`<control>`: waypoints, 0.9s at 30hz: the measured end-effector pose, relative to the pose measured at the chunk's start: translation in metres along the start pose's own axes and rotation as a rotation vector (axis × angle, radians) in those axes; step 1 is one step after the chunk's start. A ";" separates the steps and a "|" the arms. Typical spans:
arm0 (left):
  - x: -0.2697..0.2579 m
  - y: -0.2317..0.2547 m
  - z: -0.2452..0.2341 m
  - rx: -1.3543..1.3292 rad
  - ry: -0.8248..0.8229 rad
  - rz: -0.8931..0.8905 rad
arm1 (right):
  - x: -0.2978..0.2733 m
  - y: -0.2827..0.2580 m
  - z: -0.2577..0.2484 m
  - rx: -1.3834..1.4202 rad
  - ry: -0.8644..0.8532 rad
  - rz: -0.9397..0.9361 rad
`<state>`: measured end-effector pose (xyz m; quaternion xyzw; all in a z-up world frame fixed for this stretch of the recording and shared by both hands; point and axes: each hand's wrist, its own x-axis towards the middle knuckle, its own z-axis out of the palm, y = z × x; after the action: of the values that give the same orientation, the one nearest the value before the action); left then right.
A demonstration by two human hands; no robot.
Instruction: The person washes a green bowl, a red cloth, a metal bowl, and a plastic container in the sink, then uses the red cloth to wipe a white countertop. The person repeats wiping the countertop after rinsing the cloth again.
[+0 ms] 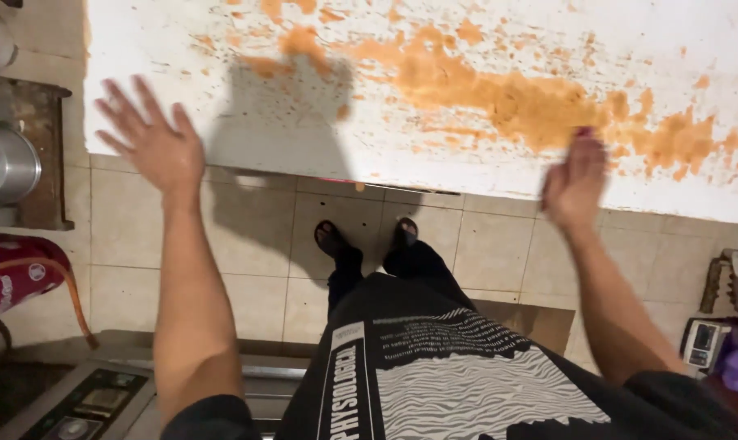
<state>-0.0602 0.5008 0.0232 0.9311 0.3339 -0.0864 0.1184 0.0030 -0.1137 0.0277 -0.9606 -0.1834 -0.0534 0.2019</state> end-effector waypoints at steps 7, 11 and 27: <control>0.026 -0.023 0.031 -0.005 0.521 0.043 | 0.098 0.030 0.130 -0.435 0.120 0.404; 0.027 -0.024 0.032 0.022 0.499 0.040 | 0.176 -0.215 0.198 0.011 0.098 0.024; 0.090 -0.096 0.080 -0.071 0.778 -0.257 | 0.159 -0.148 0.124 0.006 0.195 -0.930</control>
<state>-0.0603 0.6044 -0.0909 0.8403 0.4703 0.2697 0.0036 0.0989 0.1154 -0.0032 -0.7666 -0.5743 -0.2274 0.1755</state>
